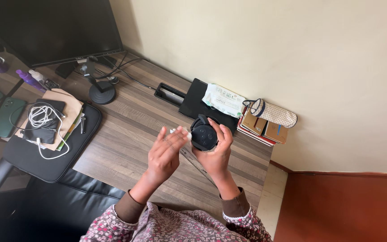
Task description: The person cleans a wooden desk surface and various items on it using a wet wipe. They wipe the desk, a laptop, a camera tripod, and a spoon. The person moves items like a laptop and a bag to clean underneath them and then places them back.
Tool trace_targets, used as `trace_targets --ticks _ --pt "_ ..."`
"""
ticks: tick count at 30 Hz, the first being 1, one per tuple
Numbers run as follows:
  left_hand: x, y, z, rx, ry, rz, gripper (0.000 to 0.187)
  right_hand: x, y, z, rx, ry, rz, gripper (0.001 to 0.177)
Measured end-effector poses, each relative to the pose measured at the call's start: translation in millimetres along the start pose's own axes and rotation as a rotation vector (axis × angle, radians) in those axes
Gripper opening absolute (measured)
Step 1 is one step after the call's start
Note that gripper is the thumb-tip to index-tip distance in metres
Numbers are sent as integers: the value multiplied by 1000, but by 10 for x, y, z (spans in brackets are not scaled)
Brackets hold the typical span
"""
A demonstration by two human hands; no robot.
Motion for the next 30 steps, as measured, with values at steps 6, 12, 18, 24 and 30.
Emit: trace_targets --ticks 6,12,18,24,30 --pt "207 -124 -239 -36 -116 109 37 88 -110 27 -87 -9 -30 81" --pt "-3 -53 -91 -117 -182 135 31 33 -105 -21 -48 6 -45 99" --pt "85 -92 -187 -65 -203 177 26 41 -147 -81 -99 -11 -14 103" --pt "-62 -86 -256 -257 -178 117 36 59 -159 -157 -85 -53 -7 108" --pt "-240 -97 -175 -278 -148 -6 38 97 -222 -255 -84 -48 8 103"
Point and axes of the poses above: each hand's wrist, its own z-axis away from the middle knuckle, its own y-axis out of the back of the hand, x = y × z, the point moved 7 cm from there along -z, towards the middle knuckle, and after that the axes turned 10 degrees about -y, right-handed, at the moved point
